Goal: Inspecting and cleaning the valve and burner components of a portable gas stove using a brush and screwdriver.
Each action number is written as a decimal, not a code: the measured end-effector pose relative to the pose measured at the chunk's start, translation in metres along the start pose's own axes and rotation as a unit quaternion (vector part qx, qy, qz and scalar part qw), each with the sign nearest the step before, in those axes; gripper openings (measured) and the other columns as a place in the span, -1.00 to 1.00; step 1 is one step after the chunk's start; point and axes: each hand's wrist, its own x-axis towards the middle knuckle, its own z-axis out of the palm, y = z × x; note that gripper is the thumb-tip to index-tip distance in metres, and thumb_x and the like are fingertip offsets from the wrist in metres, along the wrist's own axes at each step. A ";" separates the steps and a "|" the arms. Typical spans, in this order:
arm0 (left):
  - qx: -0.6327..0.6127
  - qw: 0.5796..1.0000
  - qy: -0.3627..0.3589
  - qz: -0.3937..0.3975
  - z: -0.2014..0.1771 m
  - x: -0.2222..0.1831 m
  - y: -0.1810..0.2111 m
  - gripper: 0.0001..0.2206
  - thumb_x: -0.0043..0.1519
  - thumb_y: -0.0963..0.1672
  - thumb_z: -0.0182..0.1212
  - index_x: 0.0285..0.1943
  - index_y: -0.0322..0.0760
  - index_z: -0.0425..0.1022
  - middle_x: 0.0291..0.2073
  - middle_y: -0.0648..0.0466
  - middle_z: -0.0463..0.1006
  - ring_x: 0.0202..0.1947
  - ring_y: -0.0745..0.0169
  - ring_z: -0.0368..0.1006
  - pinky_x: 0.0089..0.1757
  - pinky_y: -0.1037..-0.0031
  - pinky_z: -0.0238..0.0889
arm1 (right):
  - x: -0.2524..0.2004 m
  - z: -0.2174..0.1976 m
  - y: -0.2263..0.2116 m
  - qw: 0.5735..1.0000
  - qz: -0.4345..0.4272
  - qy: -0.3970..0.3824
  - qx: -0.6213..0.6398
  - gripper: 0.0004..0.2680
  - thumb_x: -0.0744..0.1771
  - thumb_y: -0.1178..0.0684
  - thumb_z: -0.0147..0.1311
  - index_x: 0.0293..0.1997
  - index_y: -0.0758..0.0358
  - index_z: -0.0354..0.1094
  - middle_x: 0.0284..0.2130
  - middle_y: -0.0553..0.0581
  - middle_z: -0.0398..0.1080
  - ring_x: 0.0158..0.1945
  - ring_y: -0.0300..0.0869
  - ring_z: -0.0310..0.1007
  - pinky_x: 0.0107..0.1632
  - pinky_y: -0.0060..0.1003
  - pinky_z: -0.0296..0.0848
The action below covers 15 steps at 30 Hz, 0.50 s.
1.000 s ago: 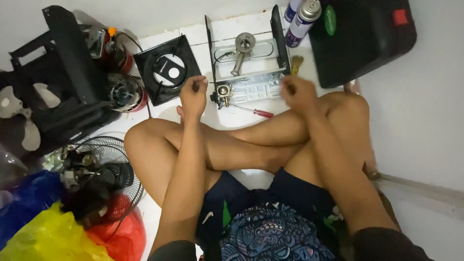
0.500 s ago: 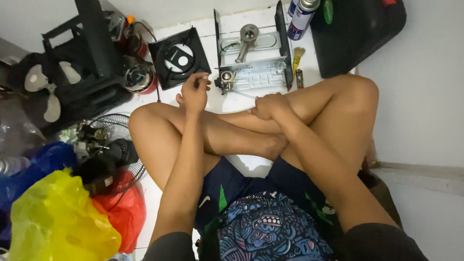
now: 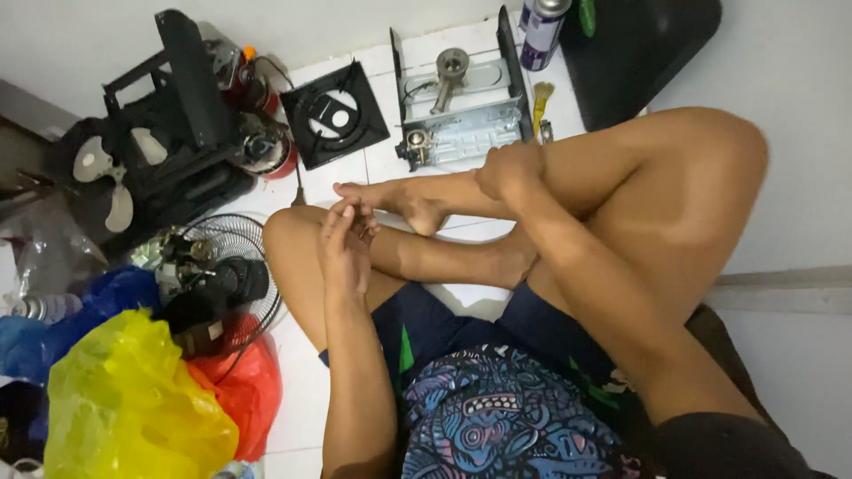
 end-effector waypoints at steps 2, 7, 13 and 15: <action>0.000 1.000 0.002 0.003 0.009 -0.011 0.015 -0.81 0.32 -0.07 0.16 0.03 -0.18 0.49 -0.27 0.07 0.55 -0.31 0.30 0.50 -0.17 0.53 0.39 | -0.012 0.002 0.008 1.000 0.002 0.005 0.023 -0.48 0.41 -0.27 -0.42 0.31 0.33 0.34 0.17 0.35 0.45 0.27 0.22 0.37 0.34 0.19 0.05; 0.036 0.998 -0.020 0.039 0.026 0.000 0.062 -0.84 0.34 -0.05 0.14 -0.01 -0.13 0.46 -0.25 0.15 0.48 -0.25 0.38 0.42 -0.09 0.56 0.33 | -0.063 -0.020 0.013 0.998 0.009 -0.052 0.034 -0.38 0.43 -0.38 -0.57 0.35 0.37 0.30 0.25 0.44 0.38 0.37 0.25 0.30 0.43 0.17 -0.02; 0.084 0.992 -0.020 0.093 0.038 0.066 0.050 -0.78 0.30 -0.08 0.19 0.03 -0.30 0.50 -0.29 -0.08 0.53 -0.31 0.16 0.47 -0.17 0.39 0.38 | -0.067 0.017 0.016 0.974 -0.045 -0.169 -0.142 -0.36 0.37 -0.41 -0.69 0.40 0.14 0.25 0.25 0.29 0.40 0.43 0.13 0.22 0.47 0.43 -0.51; 0.190 0.977 -0.011 0.097 0.038 0.097 0.029 -0.81 0.33 -0.14 0.13 0.02 -0.31 0.56 -0.30 -0.07 0.57 -0.32 0.16 0.54 -0.25 0.41 0.45 | -0.055 0.031 0.018 0.973 -0.031 -0.185 -0.132 -0.39 0.39 -0.40 -0.69 0.42 0.09 0.21 0.31 0.22 0.34 0.46 0.05 0.19 0.46 0.46 -0.60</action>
